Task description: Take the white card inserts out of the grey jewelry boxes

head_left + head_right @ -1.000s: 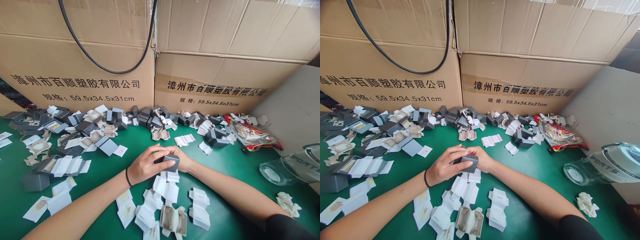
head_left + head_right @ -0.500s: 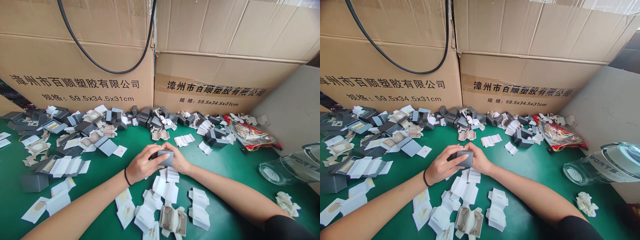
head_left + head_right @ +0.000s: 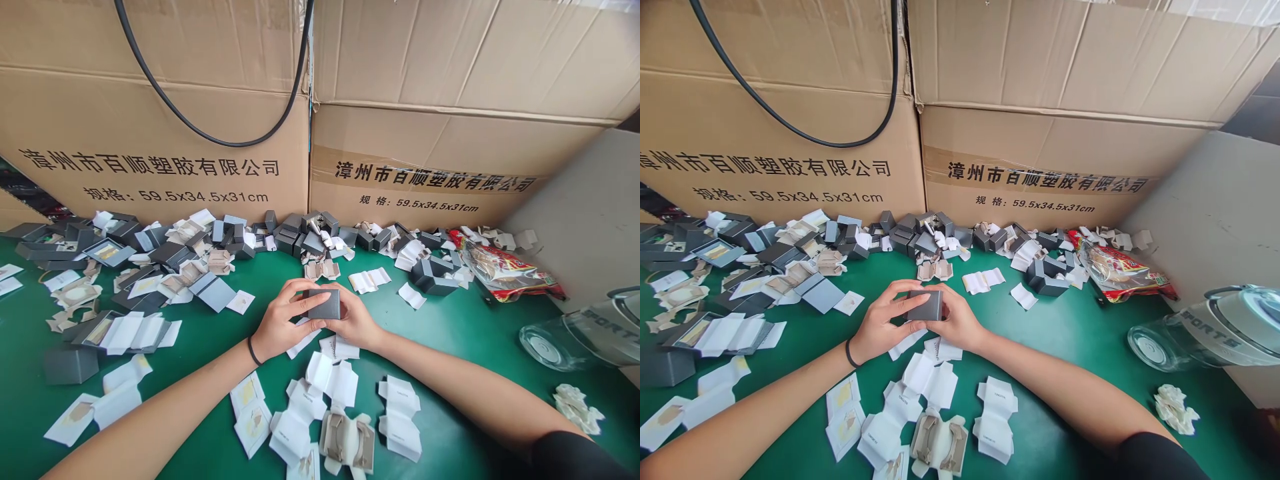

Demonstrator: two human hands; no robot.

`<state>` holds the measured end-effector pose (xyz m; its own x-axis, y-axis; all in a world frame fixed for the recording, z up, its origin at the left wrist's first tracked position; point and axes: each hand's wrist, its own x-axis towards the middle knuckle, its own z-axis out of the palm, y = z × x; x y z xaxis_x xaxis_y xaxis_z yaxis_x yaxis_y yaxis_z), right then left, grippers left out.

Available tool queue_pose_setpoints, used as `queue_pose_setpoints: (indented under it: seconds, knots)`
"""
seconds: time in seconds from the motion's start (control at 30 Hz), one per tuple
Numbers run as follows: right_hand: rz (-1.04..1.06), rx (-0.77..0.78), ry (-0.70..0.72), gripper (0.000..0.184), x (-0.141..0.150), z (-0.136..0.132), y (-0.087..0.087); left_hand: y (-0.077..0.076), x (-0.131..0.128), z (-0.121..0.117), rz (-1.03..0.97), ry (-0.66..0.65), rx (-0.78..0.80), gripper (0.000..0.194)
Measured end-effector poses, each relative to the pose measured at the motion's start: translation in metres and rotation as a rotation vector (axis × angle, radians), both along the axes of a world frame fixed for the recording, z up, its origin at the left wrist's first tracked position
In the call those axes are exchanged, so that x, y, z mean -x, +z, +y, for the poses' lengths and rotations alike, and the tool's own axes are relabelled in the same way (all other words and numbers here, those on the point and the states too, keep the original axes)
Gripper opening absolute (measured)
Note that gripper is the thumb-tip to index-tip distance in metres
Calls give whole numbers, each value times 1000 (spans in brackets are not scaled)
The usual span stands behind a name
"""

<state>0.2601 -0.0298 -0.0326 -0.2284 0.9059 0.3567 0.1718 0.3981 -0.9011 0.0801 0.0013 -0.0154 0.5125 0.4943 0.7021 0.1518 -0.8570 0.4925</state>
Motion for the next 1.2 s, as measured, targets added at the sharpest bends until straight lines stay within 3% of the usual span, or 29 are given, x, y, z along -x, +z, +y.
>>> queue_pose_setpoints:
  seconds: [0.2, 0.37, 0.5, 0.6, 0.7, 0.8, 0.93, 1.07, 1.2]
  knots:
    - [-180, -117, -66, 40, 0, -2, 1, -5, -1, 1, 3, -3, -5, 49]
    - [-266, -242, -142, 37, -1, -2, 4, -2, -1, 0, 60, 32, -150, 54]
    - [-474, -411, -199, 33, -21, 9, 11, 5, -13, 4, 101, 92, -226, 49]
    - [-668, -526, -283, 33, -47, 24, 17, 13, -36, 16, 179, 118, -276, 40]
    - [-861, -466, -494, 35, -75, 38, 19, 19, -70, 35, 241, 145, -290, 33]
    - [-1163, -280, -665, 34, -98, 45, 17, 15, -107, 51, 364, 181, -260, 33]
    - [-1318, -22, -737, 39, -109, 49, 7, 3, -144, 65, 568, 159, -185, 36]
    - [-1282, 2, -781, 53, -108, 51, -2, 2, -153, 76, 581, 93, 19, 59]
    - [-1219, -28, -829, 59, -108, 52, -2, 17, -132, 70, 570, 107, -30, 64]
